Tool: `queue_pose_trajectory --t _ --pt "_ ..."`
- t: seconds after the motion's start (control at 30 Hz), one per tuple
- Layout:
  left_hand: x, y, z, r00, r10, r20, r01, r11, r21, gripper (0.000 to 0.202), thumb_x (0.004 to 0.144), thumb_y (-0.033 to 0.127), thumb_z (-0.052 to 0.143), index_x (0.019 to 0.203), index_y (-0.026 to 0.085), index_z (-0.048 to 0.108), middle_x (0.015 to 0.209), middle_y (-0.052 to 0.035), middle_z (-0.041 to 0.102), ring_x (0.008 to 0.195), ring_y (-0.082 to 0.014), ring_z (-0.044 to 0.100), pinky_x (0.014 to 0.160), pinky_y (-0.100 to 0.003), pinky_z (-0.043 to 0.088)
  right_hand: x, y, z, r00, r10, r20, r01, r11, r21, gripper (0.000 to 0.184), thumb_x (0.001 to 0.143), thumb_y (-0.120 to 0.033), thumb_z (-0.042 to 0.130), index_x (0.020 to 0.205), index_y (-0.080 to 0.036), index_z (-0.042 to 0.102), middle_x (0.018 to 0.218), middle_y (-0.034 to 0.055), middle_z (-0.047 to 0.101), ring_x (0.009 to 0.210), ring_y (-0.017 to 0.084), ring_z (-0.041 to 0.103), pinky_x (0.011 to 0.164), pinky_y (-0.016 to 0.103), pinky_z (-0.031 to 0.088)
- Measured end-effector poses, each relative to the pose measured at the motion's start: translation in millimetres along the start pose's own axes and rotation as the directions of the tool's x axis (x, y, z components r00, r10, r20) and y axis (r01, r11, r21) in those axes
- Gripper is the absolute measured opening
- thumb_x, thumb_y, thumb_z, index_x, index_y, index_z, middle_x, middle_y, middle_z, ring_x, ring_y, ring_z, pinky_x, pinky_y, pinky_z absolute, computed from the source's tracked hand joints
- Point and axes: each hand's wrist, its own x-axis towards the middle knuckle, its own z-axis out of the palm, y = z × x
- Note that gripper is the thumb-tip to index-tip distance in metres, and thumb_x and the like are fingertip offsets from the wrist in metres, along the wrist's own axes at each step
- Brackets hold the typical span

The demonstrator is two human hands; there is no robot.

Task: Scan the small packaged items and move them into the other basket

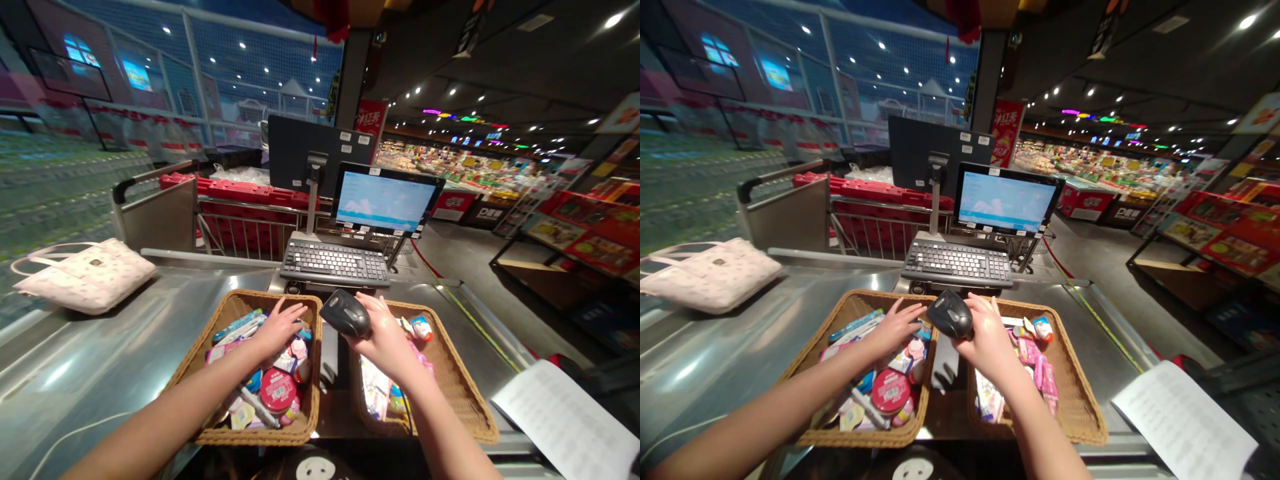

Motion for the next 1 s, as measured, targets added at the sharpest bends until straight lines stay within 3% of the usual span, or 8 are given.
queue_pose_trajectory --t 0.13,0.33,0.47,0.6,0.7,0.83,0.9,1.0 --pt "3.0 -0.1 0.2 0.999 -0.047 0.003 0.047 0.999 -0.007 0.027 0.081 0.009 0.057 0.094 0.026 0.073 0.147 -0.011 0.049 0.14 -0.0288 0.04 0.116 -0.065 0.008 -3.3 7.6 -4.5 1.0 -0.008 -0.017 0.008 1.0 -0.007 0.034 0.074 -0.017 0.065 0.108 -0.021 0.067 0.121 0.0104 0.067 0.129 0.032 0.051 0.113 0.059 0.027" --pt "30.4 14.9 -26.2 0.995 -0.078 -0.058 0.081 0.995 0.063 0.039 0.08 0.007 0.052 0.112 0.023 0.067 0.153 -0.0139 0.039 0.142 -0.0299 0.035 0.116 -0.064 0.016 -13.1 29.8 -14.3 0.992 -0.022 -0.123 0.02 1.0 -0.018 0.036 0.073 -0.02 0.068 0.109 -0.02 0.067 0.121 0.0103 0.067 0.123 0.03 0.055 0.108 0.05 0.038" --pt "60.3 37.6 -38.5 0.992 0.007 -0.126 0.0 0.999 0.049 0.032 0.089 0.017 0.048 0.116 0.022 0.065 0.153 -0.0156 0.039 0.142 -0.0305 0.037 0.115 -0.064 0.018 -20.4 47.1 -28.9 0.984 0.033 -0.173 -0.039 0.999 -0.033 0.034 0.076 -0.024 0.068 0.11 -0.021 0.067 0.122 0.0103 0.067 0.123 0.029 0.056 0.108 0.049 0.039" --pt "90.4 72.8 -36.2 0.984 0.131 -0.121 -0.136 0.99 -0.035 0.031 0.091 0.021 0.048 0.117 0.024 0.065 0.153 -0.0135 0.039 0.142 -0.0294 0.036 0.117 -0.062 0.015 -30.0 65.3 -46.4 0.969 0.132 -0.211 -0.147 0.988 -0.057 0.036 0.078 -0.028 0.067 0.113 -0.022 0.066 0.124 0.0104 0.066 0.123 0.03 0.056 0.109 0.055 0.036" --pt "113.8 102.8 -25.7 0.977 0.206 -0.062 -0.211 0.974 -0.083 0.032 0.09 0.024 0.051 0.121 0.025 0.062 0.155 -0.0132 0.037 0.144 -0.0297 0.031 0.117 -0.062 0.014 -41.1 80.8 -59.8 0.953 0.171 -0.25 -0.197 0.977 -0.085 0.038 0.078 -0.031 0.067 0.115 -0.022 0.065 0.125 0.0112 0.066 0.124 0.032 0.056 0.111 0.059 0.031" --pt "147.2 138.6 2.6 0.945 0.312 0.099 -0.299 0.946 -0.122 0.039 0.085 0.031 0.061 0.123 0.023 0.06 0.157 -0.0142 0.031 0.147 -0.0304 0.024 0.117 -0.062 0.014 -58.6 101.9 -76.0 0.928 0.199 -0.315 -0.242 0.965 -0.105 0.042 0.079 -0.034 0.065 0.117 -0.017 0.063 0.123 0.0148 0.066 0.125 0.033 0.055 0.11 0.056 0.035" --pt "162.5 153.4 22.7 0.902 0.371 0.22 -0.347 0.927 -0.14 0.051 0.076 0.039 0.071 0.122 0.022 0.06 0.158 -0.016 0.029 0.148 -0.0335 0.021 0.116 -0.063 0.013 -66.5 110.6 -82.4 0.918 0.212 -0.336 -0.262 0.959 -0.108 0.043 0.078 -0.035 0.066 0.117 -0.017 0.063 0.122 0.015 0.067 0.125 0.033 0.055 0.11 0.056 0.035" --pt "179.4 171.6 56.5 0.798 0.41 0.442 -0.398 0.909 -0.124 0.081 0.057 0.048 0.082 0.128 0.018 0.058 0.159 -0.0209 0.024 0.147 -0.0398 0.02 0.115 -0.066 0.011 -75.9 121.2 -89.3 0.907 0.234 -0.349 -0.288 0.951 -0.109 0.044 0.078 -0.036 0.067 0.118 -0.019 0.063 0.121 0.0144 0.068 0.125 0.032 0.056 0.111 0.056 0.034"
